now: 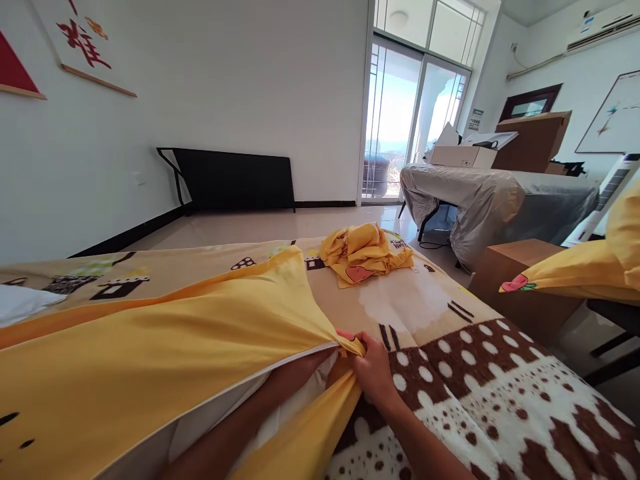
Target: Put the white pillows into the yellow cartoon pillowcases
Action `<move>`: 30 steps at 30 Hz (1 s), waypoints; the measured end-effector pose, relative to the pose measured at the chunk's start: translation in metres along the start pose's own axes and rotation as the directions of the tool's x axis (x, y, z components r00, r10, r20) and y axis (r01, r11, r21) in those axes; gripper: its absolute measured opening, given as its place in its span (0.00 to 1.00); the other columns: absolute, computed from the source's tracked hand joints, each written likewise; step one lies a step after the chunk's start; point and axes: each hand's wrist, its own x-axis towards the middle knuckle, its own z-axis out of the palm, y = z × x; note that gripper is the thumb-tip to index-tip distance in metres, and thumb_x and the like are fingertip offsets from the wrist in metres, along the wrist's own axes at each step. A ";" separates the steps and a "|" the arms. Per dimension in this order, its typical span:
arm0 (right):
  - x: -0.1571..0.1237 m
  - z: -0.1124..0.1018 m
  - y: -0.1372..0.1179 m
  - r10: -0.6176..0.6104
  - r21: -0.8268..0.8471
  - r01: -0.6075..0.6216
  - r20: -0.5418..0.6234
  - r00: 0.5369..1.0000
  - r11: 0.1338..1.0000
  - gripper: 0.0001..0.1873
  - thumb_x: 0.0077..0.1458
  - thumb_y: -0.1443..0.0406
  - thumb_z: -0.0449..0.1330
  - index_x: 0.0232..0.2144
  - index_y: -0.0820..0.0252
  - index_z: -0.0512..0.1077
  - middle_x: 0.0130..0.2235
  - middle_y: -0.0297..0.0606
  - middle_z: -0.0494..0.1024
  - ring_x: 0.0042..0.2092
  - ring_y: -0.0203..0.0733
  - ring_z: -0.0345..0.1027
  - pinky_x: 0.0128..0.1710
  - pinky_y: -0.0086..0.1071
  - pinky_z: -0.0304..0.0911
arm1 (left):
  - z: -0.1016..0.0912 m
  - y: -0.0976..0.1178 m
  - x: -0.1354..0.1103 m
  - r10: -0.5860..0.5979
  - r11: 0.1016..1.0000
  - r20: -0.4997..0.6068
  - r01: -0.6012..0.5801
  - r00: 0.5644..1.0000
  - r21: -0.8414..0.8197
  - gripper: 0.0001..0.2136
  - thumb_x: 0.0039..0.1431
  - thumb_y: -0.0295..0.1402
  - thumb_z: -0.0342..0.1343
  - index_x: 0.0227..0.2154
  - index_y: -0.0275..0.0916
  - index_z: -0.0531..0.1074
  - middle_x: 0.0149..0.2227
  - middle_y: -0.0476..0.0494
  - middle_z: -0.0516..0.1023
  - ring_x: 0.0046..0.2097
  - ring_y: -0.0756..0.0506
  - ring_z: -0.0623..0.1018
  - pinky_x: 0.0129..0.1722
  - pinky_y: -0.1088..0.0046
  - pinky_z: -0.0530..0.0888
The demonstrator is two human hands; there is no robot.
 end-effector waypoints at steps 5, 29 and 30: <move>-0.002 0.002 -0.002 0.068 0.203 -0.080 0.064 0.996 0.976 0.11 0.44 0.61 0.59 0.30 0.61 0.76 0.29 0.37 0.78 0.32 0.44 0.68 0.30 0.32 0.63 | 0.010 0.006 -0.008 -0.051 0.994 0.092 0.059 0.994 -0.087 0.15 0.57 0.37 0.47 0.42 0.39 0.74 0.47 0.45 0.77 0.48 0.43 0.74 0.52 0.67 0.67; -0.002 -0.006 -0.002 -0.105 -0.167 0.098 -0.035 0.994 0.981 0.09 0.39 0.72 0.54 0.27 0.59 0.69 0.22 0.30 0.69 0.26 0.38 0.61 0.27 0.29 0.53 | 0.031 -0.006 0.007 -0.049 0.990 -0.143 0.029 0.988 -0.136 0.20 0.53 0.28 0.46 0.49 0.38 0.69 0.53 0.39 0.71 0.56 0.38 0.68 0.60 0.59 0.59; -0.001 -0.006 -0.002 -0.125 -0.175 0.117 -0.036 0.992 0.978 0.06 0.40 0.72 0.54 0.24 0.59 0.68 0.23 0.32 0.70 0.27 0.38 0.61 0.28 0.30 0.54 | 0.030 -0.005 0.006 -0.057 0.989 -0.149 0.036 0.987 -0.142 0.19 0.53 0.28 0.46 0.48 0.39 0.70 0.52 0.39 0.73 0.55 0.38 0.69 0.59 0.59 0.60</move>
